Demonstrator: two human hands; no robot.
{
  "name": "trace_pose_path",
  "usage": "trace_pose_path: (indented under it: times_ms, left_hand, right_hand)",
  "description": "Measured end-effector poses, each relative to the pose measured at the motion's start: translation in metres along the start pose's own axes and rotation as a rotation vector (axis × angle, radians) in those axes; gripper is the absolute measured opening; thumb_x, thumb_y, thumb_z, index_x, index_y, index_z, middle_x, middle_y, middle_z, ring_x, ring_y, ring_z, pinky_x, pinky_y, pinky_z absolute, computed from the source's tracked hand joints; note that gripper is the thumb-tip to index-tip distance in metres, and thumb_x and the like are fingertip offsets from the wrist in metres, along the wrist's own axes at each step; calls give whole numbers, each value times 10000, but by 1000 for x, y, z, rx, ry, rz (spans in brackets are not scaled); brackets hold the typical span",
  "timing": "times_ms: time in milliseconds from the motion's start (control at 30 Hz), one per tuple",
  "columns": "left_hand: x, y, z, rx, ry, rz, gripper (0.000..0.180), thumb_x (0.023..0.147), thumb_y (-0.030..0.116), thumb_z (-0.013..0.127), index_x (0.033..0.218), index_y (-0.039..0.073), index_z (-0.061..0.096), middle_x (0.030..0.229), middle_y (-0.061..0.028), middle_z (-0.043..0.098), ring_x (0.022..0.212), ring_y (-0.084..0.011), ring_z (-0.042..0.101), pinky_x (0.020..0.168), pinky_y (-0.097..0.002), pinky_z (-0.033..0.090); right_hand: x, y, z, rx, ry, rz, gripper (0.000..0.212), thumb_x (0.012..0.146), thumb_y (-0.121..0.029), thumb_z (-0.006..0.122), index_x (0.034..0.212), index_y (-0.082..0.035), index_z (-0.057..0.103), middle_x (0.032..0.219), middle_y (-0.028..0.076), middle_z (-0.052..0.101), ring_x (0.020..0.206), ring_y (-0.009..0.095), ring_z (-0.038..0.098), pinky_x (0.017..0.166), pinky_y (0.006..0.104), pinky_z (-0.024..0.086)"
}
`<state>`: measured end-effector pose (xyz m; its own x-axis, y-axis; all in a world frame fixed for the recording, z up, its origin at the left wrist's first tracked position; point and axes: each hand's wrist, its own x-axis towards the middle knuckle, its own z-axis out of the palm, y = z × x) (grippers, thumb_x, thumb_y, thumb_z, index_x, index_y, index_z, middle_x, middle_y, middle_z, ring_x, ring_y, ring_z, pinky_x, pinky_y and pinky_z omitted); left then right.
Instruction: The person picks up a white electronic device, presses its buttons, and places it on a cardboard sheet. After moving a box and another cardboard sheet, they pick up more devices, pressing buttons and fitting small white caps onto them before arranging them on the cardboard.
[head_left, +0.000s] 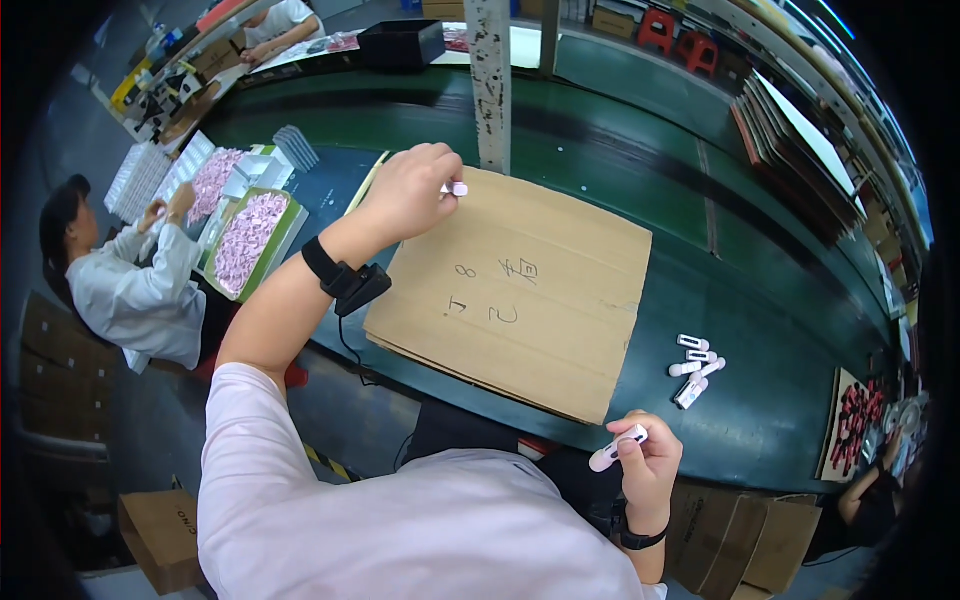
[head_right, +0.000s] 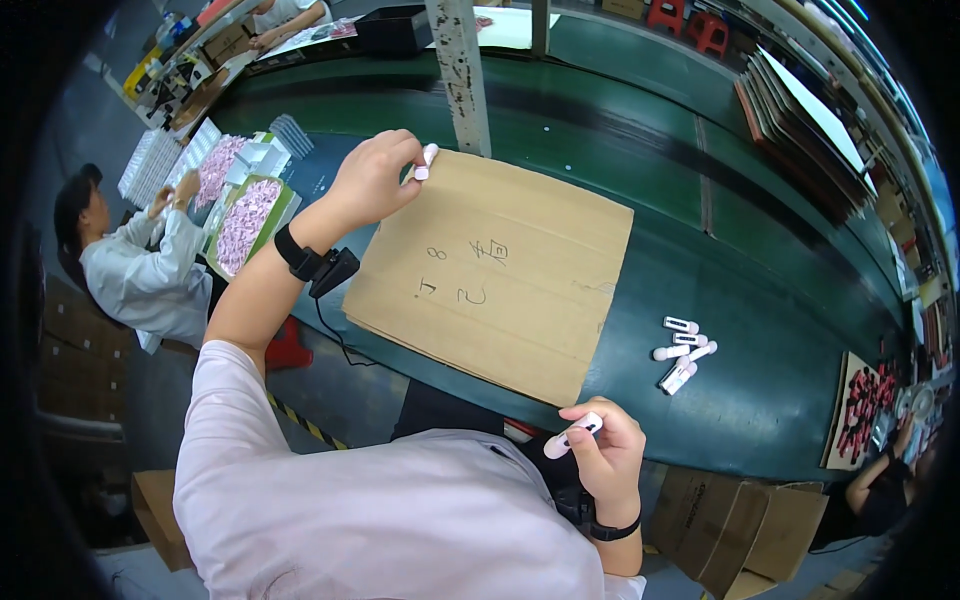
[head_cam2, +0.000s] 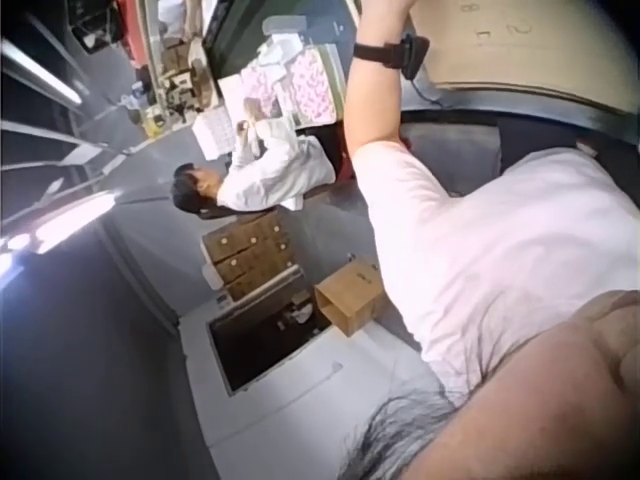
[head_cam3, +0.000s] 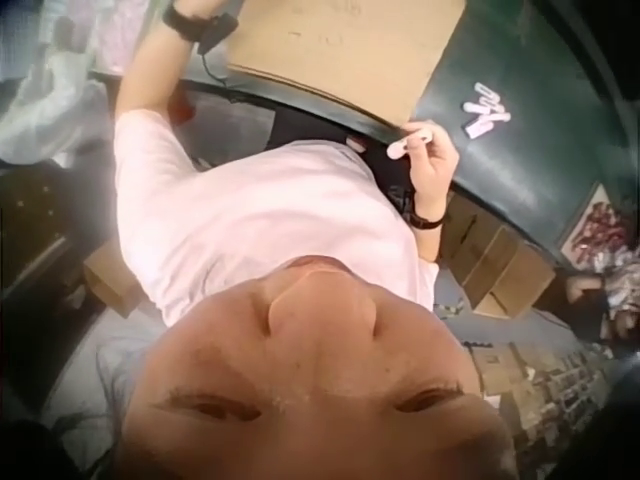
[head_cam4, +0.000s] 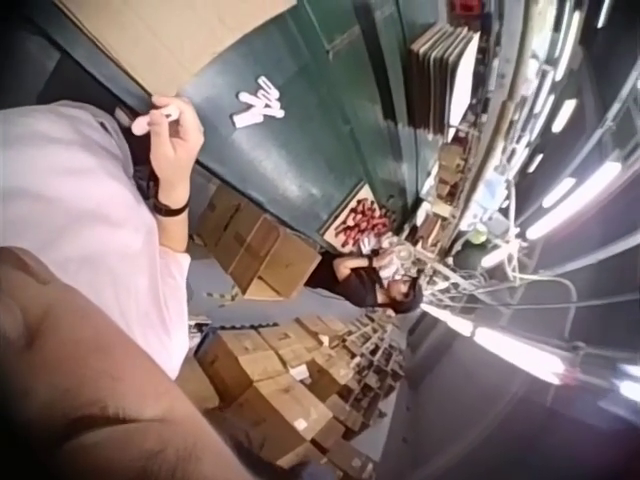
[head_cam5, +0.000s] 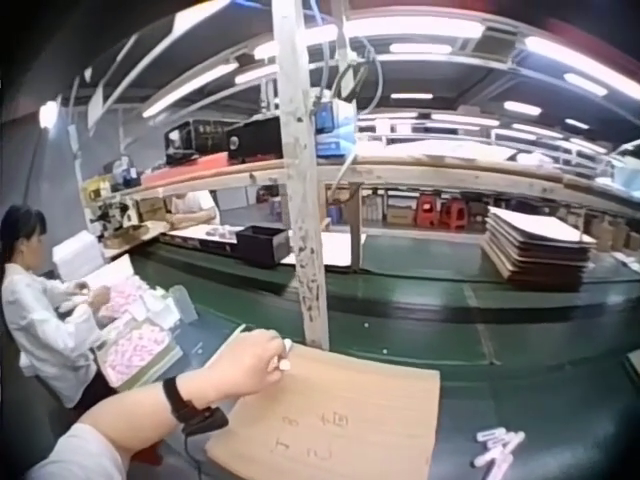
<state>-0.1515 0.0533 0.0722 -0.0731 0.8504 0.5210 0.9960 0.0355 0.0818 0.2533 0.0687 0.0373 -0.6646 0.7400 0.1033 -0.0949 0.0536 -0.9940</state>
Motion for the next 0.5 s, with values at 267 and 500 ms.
trace_pose_path:
  times_ms: [267,500]
  left_hand:
    - [-18,73,-47,-303,-136,70,131,720,40,660,811,65,569,831,-62,615,760,-267,598,702,-373,480]
    - [-43,155,-79,-722,-222,249,207,715,7,677,916,51,657,823,-59,589,722,-197,570,755,-350,485]
  right_hand:
    - [-10,-9,14,33,46,-161,163,934,-155,541,868,-7,556,829,66,540,707,119,519,631,228,417]
    - [-35,-33,19,158,134,-149,132,948,-124,491,889,-11,523,849,87,538,707,129,526,634,242,439]
